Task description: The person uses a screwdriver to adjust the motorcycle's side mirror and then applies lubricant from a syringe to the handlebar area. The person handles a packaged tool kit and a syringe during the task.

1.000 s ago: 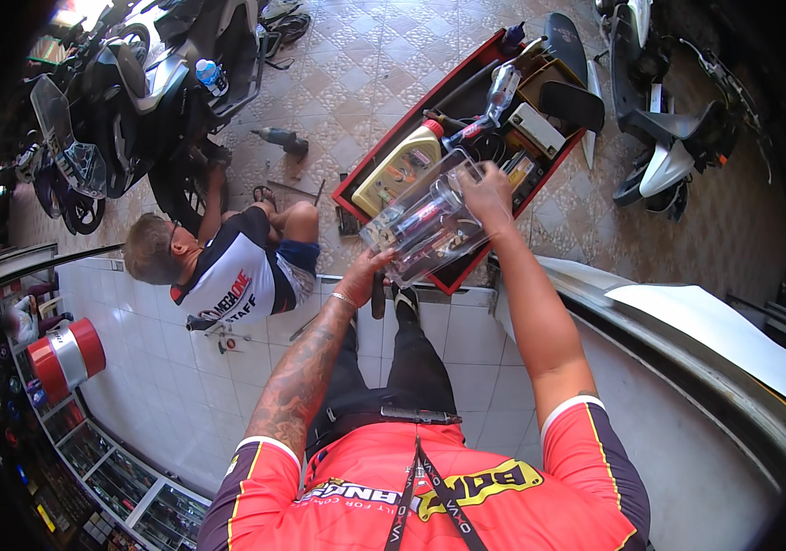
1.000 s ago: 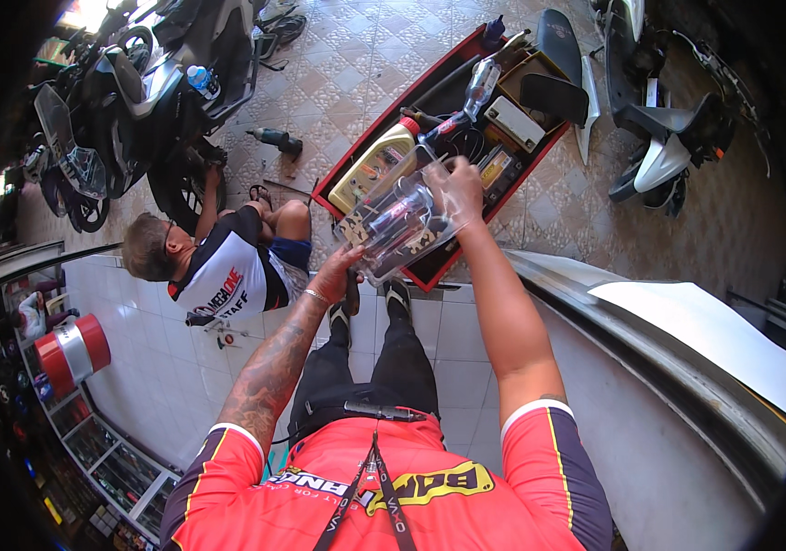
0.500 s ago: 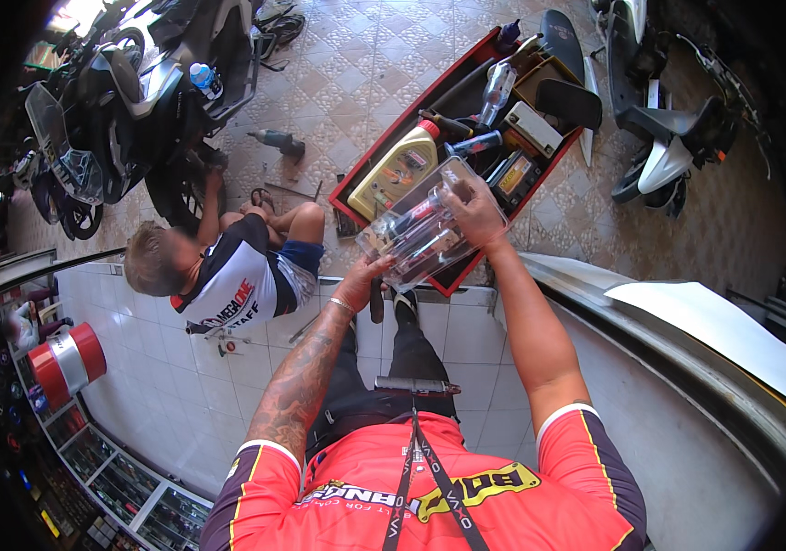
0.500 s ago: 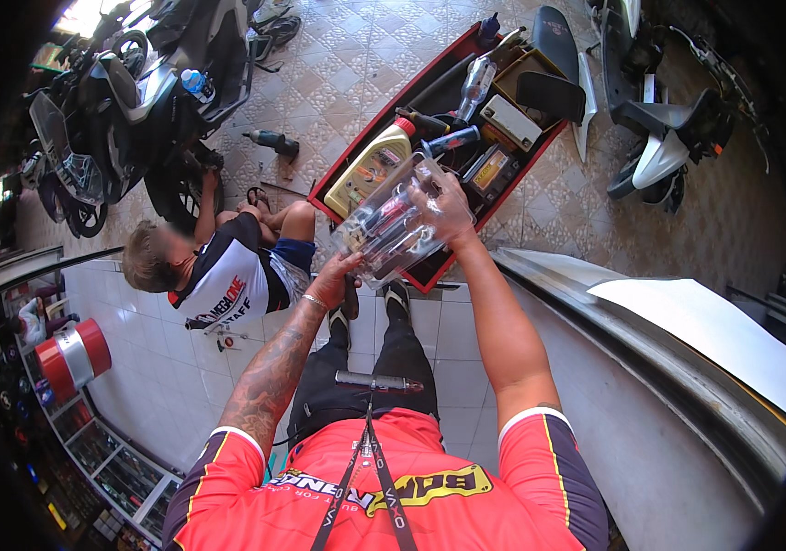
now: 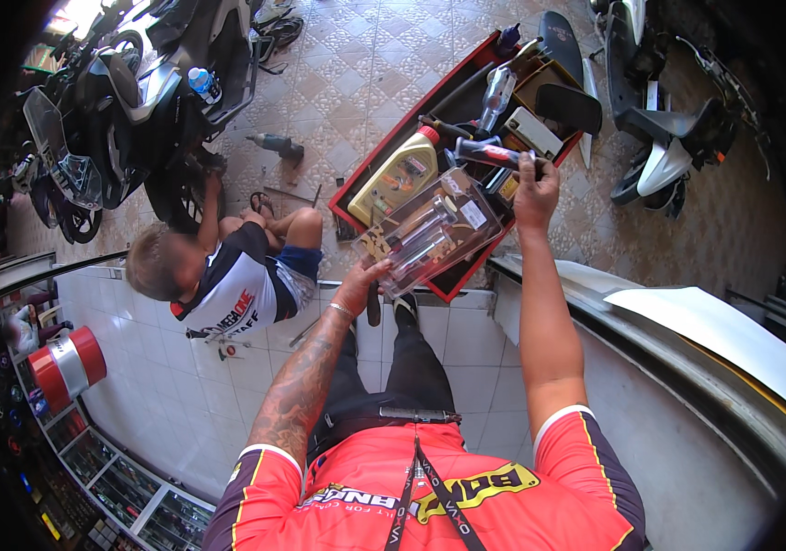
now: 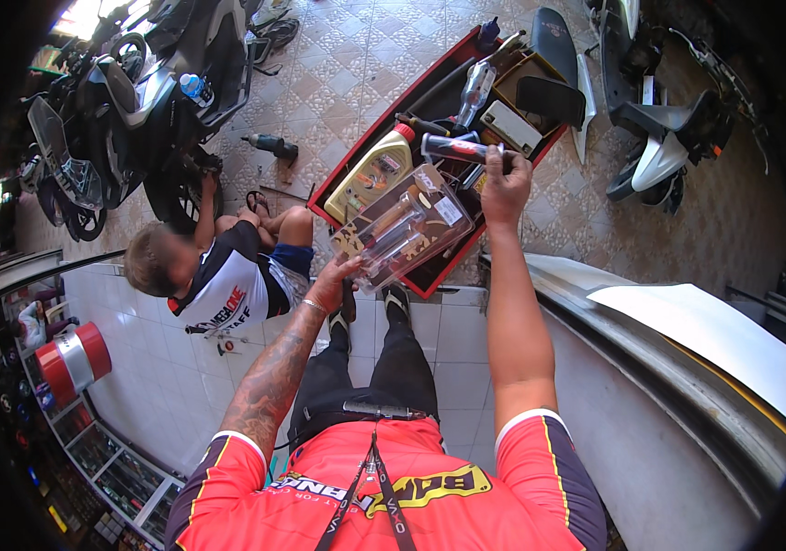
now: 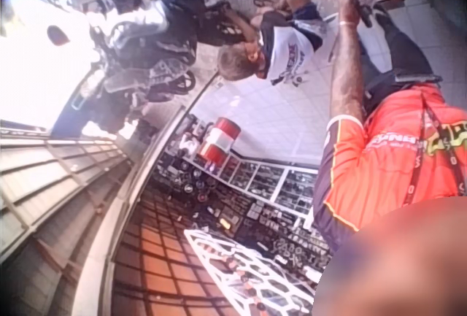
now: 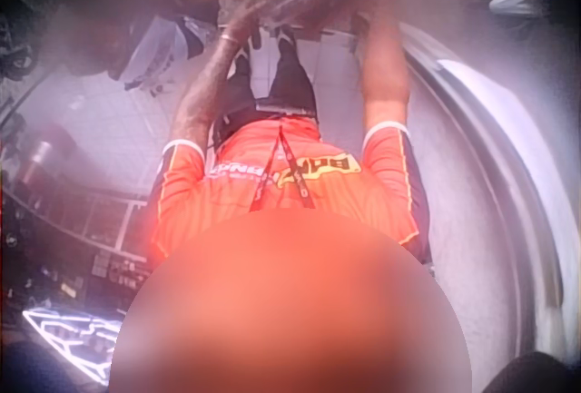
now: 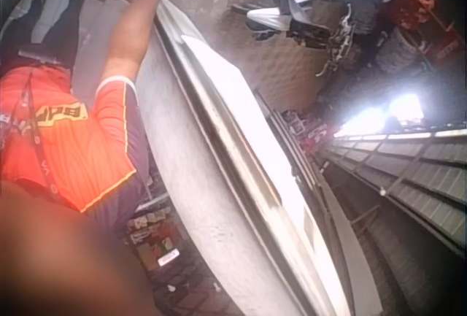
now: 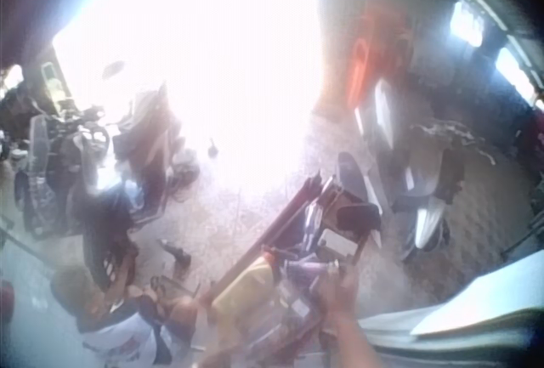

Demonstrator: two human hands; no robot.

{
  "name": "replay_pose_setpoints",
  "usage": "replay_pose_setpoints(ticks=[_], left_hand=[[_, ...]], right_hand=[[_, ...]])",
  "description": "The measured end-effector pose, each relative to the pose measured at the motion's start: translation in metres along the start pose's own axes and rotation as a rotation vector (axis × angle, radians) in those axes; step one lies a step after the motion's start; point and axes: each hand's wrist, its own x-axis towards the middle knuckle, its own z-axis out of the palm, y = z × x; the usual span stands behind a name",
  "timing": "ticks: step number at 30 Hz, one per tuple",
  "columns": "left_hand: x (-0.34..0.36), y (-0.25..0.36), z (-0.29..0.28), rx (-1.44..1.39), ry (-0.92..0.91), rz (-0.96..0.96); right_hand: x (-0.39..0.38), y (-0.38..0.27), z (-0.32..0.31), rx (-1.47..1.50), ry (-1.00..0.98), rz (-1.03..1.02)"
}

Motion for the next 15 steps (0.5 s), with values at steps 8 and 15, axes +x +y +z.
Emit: replay_pose_setpoints(ticks=[8,15], left_hand=[[0.007,-0.002,-0.001,0.024,0.022,-0.005],[0.014,-0.002,-0.005,0.203,0.088,-0.104]], right_hand=[[-0.097,-0.014,-0.008,0.543,-0.195,0.358],[-0.142,0.039,0.02,0.241,-0.324,0.238]])
